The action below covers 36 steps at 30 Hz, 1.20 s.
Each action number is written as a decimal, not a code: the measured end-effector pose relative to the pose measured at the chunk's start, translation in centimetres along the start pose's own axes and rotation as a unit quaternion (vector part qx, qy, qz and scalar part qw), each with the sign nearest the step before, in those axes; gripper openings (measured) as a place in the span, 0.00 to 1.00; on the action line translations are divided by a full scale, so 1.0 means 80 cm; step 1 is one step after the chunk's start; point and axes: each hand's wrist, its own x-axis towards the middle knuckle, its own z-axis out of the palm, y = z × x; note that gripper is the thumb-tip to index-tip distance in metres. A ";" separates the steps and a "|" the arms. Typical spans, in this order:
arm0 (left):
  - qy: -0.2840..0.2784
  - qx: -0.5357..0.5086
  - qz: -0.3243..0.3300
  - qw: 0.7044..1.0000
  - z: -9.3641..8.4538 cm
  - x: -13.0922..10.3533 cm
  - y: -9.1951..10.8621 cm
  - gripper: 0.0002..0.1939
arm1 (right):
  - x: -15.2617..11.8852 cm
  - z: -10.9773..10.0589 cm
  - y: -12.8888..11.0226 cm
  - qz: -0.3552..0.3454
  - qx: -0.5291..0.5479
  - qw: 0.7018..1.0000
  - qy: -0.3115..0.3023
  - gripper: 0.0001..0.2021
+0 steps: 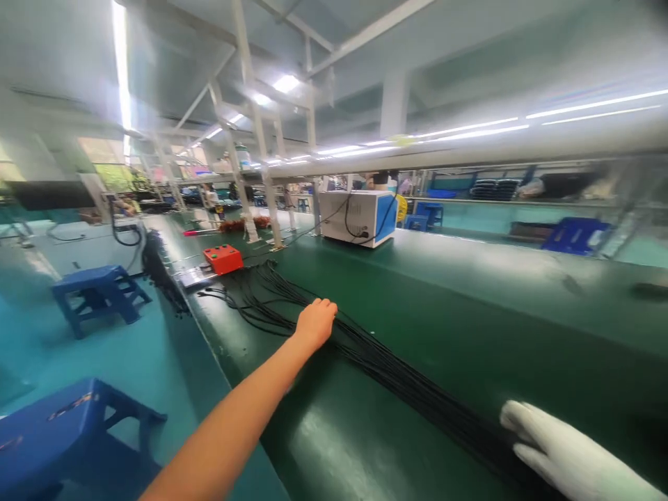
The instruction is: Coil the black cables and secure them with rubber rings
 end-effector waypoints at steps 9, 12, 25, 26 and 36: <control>-0.019 -0.147 0.200 0.968 0.012 -0.080 0.128 0.13 | -0.005 -0.041 -0.040 0.071 -0.098 0.991 -0.054 0.07; -0.021 -0.171 0.208 0.963 0.009 -0.079 0.143 0.14 | -0.019 -0.045 -0.054 0.063 -0.120 0.990 -0.026 0.09; 0.020 -0.137 0.224 0.965 0.001 -0.064 0.197 0.12 | -0.042 -0.051 -0.066 0.097 -0.164 0.982 -0.009 0.09; 0.023 -0.118 0.223 0.967 0.005 -0.059 0.202 0.10 | -0.042 -0.048 -0.061 0.107 -0.164 0.980 -0.023 0.08; 0.060 -0.015 0.270 0.961 0.025 -0.067 0.207 0.05 | -0.043 -0.032 -0.011 0.168 -0.130 0.975 -0.063 0.15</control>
